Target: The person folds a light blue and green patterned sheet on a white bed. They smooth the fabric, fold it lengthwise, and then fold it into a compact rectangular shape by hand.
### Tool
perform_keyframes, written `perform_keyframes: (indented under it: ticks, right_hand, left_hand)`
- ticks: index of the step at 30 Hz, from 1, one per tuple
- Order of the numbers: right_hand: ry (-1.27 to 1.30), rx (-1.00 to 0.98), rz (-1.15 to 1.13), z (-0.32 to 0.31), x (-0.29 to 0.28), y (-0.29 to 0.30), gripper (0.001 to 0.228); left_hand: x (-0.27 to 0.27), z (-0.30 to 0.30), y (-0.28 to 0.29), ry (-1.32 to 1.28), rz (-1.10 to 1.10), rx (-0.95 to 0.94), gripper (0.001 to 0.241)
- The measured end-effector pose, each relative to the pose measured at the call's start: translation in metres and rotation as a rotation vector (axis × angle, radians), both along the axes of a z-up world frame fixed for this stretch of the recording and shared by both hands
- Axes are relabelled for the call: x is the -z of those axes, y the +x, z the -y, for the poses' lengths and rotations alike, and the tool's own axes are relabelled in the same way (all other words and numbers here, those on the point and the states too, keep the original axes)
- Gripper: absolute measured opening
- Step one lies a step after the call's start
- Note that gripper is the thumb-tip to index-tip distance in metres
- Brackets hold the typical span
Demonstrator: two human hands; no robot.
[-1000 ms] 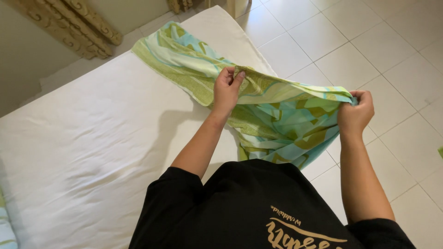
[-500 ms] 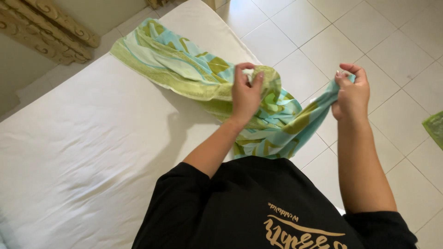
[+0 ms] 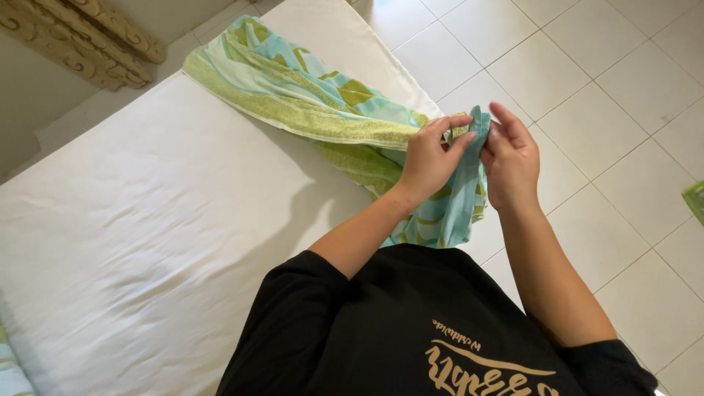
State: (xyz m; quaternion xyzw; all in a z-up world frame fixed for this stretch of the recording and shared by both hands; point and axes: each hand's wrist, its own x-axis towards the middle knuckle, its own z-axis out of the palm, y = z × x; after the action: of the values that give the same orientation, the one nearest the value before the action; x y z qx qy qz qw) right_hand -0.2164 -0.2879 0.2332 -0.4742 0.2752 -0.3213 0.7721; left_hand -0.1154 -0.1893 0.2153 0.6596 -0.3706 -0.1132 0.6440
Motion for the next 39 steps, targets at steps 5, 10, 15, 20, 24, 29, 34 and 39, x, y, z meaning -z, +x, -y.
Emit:
perform_keyframes:
  ticks: [5, 10, 15, 20, 24, 29, 34, 39]
  right_hand:
    - [-0.266, -0.098, -0.127, 0.024, 0.03, -0.011, 0.027]
    - [-0.202, -0.25, -0.209, 0.03, 0.009, -0.017, 0.023]
    - [-0.517, -0.346, -0.214, 0.035, 0.006, -0.019, 0.014]
    - [-0.598, -0.361, -0.227, 0.039, -0.002, -0.022, 0.032]
    - [-0.605, -0.356, -0.324, 0.053, 0.013, -0.033, 0.022]
    - [-0.834, -0.384, -0.301, 0.047, -0.007, -0.043, 0.013]
    - [-0.976, -0.442, -0.317, 0.039, -0.02, -0.041, 0.014]
    - [-1.113, -0.547, -0.209, 0.022, -0.028, -0.035, 0.02]
  left_hand:
    - [0.005, -0.006, 0.01, 0.066, -0.099, 0.113, 0.025]
    - [-0.004, -0.013, 0.014, 0.07, -0.103, 0.123, 0.027]
    - [-0.007, -0.013, 0.006, 0.059, -0.152, 0.135, 0.031]
    - [0.004, -0.009, -0.004, 0.07, -0.192, 0.13, 0.024]
    - [0.007, -0.009, -0.017, 0.062, -0.229, 0.11, 0.019]
    - [0.014, -0.013, -0.029, 0.007, -0.279, 0.067, 0.019]
    - [-0.014, -0.038, -0.051, 0.027, -0.231, -0.105, 0.023]
    - [-0.002, -0.053, -0.059, 0.056, -0.19, -0.277, 0.017]
